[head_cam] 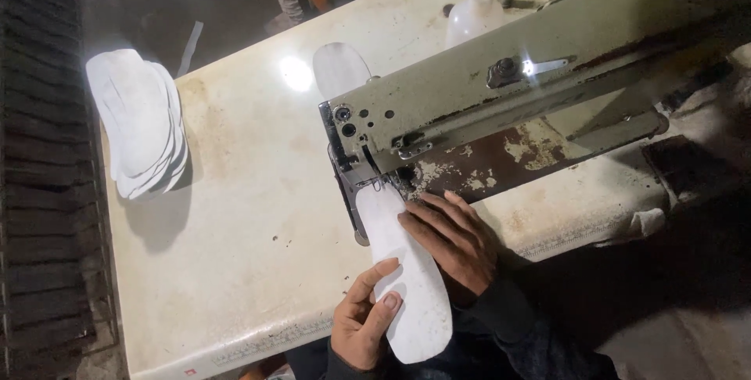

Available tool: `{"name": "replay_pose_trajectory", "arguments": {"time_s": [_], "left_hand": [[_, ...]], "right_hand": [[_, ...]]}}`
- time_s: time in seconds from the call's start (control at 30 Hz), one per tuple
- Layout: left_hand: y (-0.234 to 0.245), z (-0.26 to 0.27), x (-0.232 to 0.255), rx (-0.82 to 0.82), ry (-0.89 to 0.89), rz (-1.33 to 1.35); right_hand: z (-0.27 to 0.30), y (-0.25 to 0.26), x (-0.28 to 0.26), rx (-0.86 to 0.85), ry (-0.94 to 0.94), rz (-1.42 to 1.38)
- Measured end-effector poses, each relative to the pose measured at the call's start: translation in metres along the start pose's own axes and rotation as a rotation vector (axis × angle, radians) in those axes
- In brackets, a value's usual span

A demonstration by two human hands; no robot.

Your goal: Stitching the edges of shoe insoles using an industrial sewing machine.

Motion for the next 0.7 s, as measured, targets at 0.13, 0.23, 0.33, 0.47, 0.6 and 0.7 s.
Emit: {"name": "replay_pose_trajectory", "arguments": {"time_s": [0.13, 0.23, 0.33, 0.47, 0.6, 0.7], "left_hand": [[0.003, -0.005, 0.005, -0.021, -0.014, -0.077], [-0.005, -0.009, 0.034, -0.055, -0.058, -0.443], [-0.007, -0.022, 0.058, -0.197, 0.025, -1.065], [0.016, -0.073, 0.105, 0.043, -0.274, -1.365], [0.01, -0.143, 0.123, -0.079, -0.83, -1.552], [-0.013, -0.203, 0.117, -0.306, -0.498, -0.688]], "right_hand": [[0.002, -0.006, -0.003, -0.014, 0.052, 0.029], [-0.004, 0.003, -0.008, 0.027, 0.004, -0.074], [-0.008, 0.004, -0.01, 0.0, 0.008, -0.06], [0.005, -0.007, -0.008, -0.045, 0.013, -0.028], [0.005, -0.003, -0.006, -0.107, 0.0, -0.102], [0.002, -0.001, -0.006, -0.105, -0.008, -0.121]]}}
Point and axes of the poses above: each hand's wrist, its own z-axis away from the middle knuckle, its own y-axis out of the back of the hand, x = y × z, the point moved 6 cm from there along -z, towards the middle knuckle, and after that the axes turned 3 degrees about z, right-handed, at the moved point
